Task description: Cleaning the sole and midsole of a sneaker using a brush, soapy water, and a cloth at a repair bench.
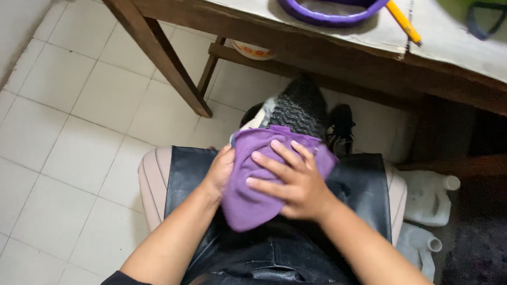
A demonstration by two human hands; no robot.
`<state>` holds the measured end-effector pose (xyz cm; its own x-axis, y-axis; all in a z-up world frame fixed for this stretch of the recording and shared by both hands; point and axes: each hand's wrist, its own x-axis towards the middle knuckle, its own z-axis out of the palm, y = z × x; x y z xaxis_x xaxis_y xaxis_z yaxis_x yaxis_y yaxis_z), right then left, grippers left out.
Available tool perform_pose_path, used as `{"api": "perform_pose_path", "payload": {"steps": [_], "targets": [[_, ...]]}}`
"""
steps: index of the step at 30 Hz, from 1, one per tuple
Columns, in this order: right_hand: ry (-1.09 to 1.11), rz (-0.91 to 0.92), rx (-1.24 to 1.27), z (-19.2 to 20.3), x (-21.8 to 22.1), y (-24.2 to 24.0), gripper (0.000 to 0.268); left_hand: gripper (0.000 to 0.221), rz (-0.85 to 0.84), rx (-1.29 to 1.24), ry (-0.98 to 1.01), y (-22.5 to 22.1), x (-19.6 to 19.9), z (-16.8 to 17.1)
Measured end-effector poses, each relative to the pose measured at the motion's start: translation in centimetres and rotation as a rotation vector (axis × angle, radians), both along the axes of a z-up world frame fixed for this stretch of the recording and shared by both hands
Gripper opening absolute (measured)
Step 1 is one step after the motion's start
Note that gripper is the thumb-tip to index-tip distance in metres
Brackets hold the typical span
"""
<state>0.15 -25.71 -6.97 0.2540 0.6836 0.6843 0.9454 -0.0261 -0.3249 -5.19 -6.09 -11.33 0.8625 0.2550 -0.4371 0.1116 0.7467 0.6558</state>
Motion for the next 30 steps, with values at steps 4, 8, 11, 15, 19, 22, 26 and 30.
{"api": "perform_pose_path", "payload": {"steps": [4,8,11,15,19,22,26,30], "targets": [[-0.038,0.065,0.257,-6.0,6.1,-3.0,0.028,0.018,-0.037,0.034,0.007,-0.7,-0.8,1.7],[0.126,-0.563,0.049,-8.8,10.1,-11.4,0.033,0.018,-0.038,0.113,0.155,0.1,-0.9,2.3],[0.286,-0.583,-0.185,-2.7,7.0,-12.0,0.027,0.017,-0.022,0.166,0.155,-0.2,0.2,3.9],[0.466,0.002,-1.055,-2.4,-1.3,-9.3,0.030,0.022,0.006,0.040,0.154,-1.6,0.9,3.4],[0.286,-0.141,-1.098,-9.5,3.4,-12.1,0.025,0.025,0.018,-0.160,0.105,-2.7,0.3,3.4],[0.229,-0.589,-0.989,-11.5,7.9,-14.4,0.029,0.027,0.034,-0.204,0.098,-3.3,-0.3,3.7],[0.370,-0.740,-0.226,-3.5,5.3,-11.2,0.043,0.035,0.079,-0.314,0.057,-3.8,0.5,4.9],[0.086,-0.099,0.097,4.0,-1.7,-2.2,0.026,0.044,0.073,-0.375,0.114,-4.0,1.0,3.1]]}}
